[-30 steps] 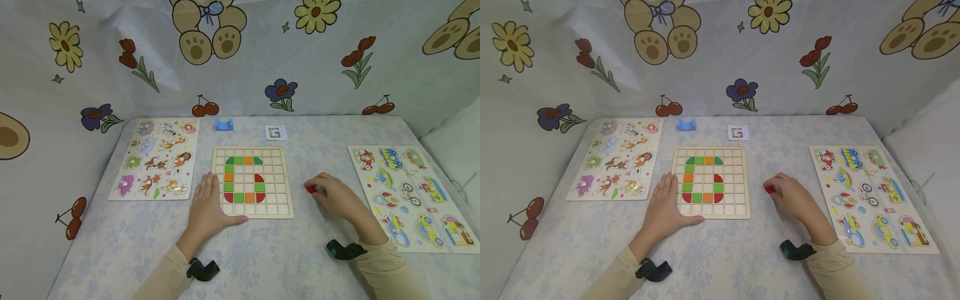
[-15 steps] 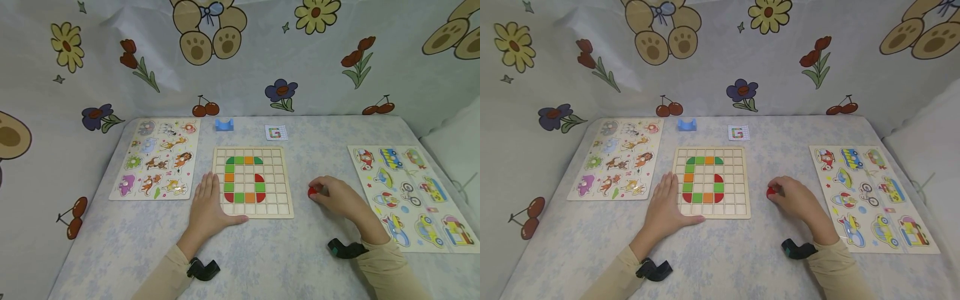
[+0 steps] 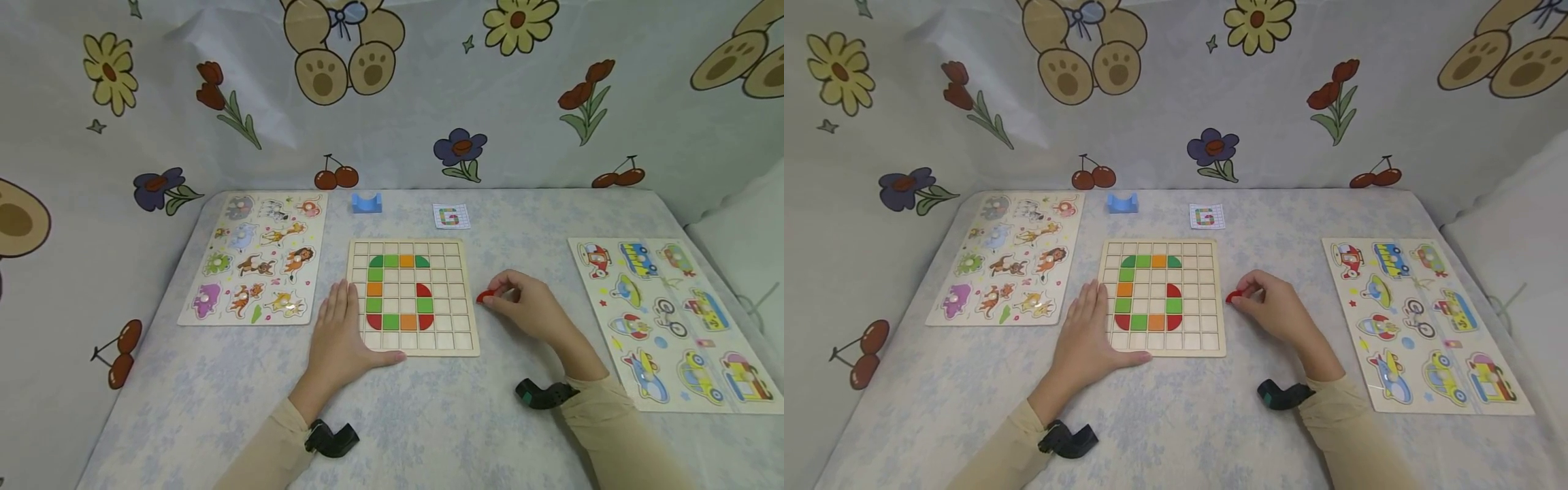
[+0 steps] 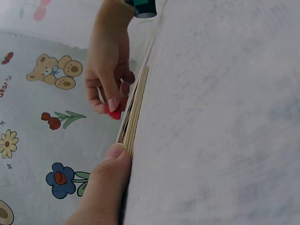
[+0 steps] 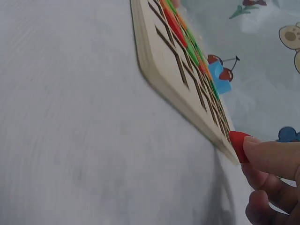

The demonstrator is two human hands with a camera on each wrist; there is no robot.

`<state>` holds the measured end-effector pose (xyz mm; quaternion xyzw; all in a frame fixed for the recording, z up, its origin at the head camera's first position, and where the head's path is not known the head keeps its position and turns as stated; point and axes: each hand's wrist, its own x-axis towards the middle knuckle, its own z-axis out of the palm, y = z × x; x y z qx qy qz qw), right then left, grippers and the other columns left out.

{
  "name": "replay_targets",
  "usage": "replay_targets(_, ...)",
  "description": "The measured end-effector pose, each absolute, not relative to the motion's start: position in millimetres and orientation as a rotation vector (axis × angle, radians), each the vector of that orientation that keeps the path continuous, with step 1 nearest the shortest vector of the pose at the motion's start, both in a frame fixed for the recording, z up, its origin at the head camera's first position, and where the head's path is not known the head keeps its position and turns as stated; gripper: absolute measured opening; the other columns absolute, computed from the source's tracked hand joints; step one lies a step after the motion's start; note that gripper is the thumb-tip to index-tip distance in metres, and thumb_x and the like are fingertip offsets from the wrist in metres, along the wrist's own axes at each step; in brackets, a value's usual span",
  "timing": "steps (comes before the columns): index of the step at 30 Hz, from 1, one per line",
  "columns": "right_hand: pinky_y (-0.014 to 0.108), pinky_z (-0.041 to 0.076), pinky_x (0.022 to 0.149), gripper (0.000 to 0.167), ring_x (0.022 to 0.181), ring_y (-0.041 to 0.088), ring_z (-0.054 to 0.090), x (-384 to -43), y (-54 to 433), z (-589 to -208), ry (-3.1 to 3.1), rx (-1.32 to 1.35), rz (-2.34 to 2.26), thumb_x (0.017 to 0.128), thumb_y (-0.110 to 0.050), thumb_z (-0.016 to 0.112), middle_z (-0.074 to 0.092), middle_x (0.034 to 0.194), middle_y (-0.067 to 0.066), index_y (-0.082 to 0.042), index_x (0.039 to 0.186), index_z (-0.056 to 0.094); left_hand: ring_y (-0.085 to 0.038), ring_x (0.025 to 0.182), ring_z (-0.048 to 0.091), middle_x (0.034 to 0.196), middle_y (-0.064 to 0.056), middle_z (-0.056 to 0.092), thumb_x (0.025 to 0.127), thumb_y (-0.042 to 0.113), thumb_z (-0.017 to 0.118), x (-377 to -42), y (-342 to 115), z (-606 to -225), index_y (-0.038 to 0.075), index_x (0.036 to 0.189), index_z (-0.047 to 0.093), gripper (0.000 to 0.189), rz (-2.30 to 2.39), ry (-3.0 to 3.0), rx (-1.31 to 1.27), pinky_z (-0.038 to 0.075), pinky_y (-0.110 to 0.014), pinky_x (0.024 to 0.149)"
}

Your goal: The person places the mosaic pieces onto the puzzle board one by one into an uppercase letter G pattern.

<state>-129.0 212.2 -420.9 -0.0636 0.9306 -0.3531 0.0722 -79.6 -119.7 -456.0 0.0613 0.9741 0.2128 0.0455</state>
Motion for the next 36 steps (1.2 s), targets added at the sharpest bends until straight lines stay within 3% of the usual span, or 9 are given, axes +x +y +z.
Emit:
replay_targets(17, 0.028, 0.049, 0.064, 0.014, 0.071, 0.018, 0.056, -154.1, 104.2, -421.3, 2.641, -0.356, -1.278, 0.092, -0.022, 0.073, 0.065, 0.091, 0.000, -0.016, 0.101, 0.063, -0.028, 0.156, -0.002, 0.168, -0.012, 0.002, 0.055, 0.095, 0.060, -83.7, -120.7, -455.8, 0.004, 0.159, 0.007, 0.149, 0.609, 2.978, 0.183, 0.008, -0.049, 0.126)
replay_targets(29, 0.032, 0.050, 0.077, 0.015, 0.086, 0.017, 0.057, -155.8, 91.4, -425.8, 2.816, -0.370, -1.050, 0.091, -0.025, 0.074, 0.062, 0.098, -0.001, -0.015, 0.102, 0.072, -0.028, 0.156, -0.002, 0.168, -0.012, 0.002, 0.054, 0.098, 0.057, -85.5, -119.1, -459.0, 0.003, 0.159, 0.008, 0.150, 0.605, 2.989, 0.200, 0.008, -0.049, 0.126)
replay_targets(36, 0.028, 0.048, 0.066, 0.015, 0.079, 0.013, 0.056, -146.9, 91.1, -422.7, 2.861, -0.414, -0.942, 0.090, -0.027, 0.074, 0.061, 0.095, -0.004, -0.015, 0.098, 0.080, -0.028, 0.156, -0.001, 0.168, -0.013, 0.002, 0.054, 0.098, 0.056, -85.6, -120.3, -460.1, 0.003, 0.159, 0.008, 0.150, 0.606, 2.988, 0.203, 0.008, -0.049, 0.126)
